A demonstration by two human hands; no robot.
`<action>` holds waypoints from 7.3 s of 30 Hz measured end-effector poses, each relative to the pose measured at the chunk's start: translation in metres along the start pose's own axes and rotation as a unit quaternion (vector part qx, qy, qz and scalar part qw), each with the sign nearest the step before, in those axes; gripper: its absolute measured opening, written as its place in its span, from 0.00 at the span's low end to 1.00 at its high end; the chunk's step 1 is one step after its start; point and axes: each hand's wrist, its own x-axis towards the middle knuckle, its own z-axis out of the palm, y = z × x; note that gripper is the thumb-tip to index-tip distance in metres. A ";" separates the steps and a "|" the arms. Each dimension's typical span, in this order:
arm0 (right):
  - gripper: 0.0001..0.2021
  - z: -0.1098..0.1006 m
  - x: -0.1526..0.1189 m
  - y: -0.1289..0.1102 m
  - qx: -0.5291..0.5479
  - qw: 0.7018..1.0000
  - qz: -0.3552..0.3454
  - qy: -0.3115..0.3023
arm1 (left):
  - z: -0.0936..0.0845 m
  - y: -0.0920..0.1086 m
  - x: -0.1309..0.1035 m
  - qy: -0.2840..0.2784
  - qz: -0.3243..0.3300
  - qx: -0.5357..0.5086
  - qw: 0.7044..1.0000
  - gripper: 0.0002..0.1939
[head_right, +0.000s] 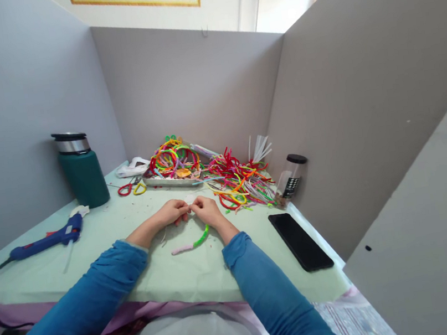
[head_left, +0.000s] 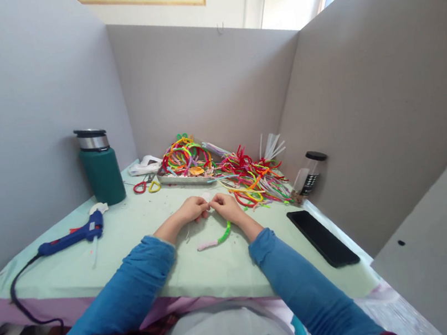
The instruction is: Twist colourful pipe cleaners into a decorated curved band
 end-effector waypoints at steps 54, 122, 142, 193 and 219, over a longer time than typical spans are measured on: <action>0.08 -0.001 0.001 -0.003 -0.016 1.000 0.008 -0.014 | 0.000 -0.006 0.003 0.002 0.020 0.037 0.999 0.14; 0.09 -0.002 0.000 -0.003 0.003 1.000 0.001 -0.011 | 0.001 -0.003 0.001 -0.005 0.023 -0.001 1.000 0.10; 0.08 -0.001 0.001 -0.002 -0.002 1.000 -0.003 -0.011 | 0.000 0.001 -0.003 0.086 0.102 0.206 0.969 0.11; 0.12 -0.005 -0.002 -0.010 -0.010 1.000 0.003 -0.019 | -0.002 0.000 -0.004 0.072 0.105 0.158 0.979 0.16; 0.12 -0.003 0.000 -0.007 -0.006 1.000 0.015 -0.009 | 0.000 0.008 -0.006 0.103 0.096 0.138 0.980 0.10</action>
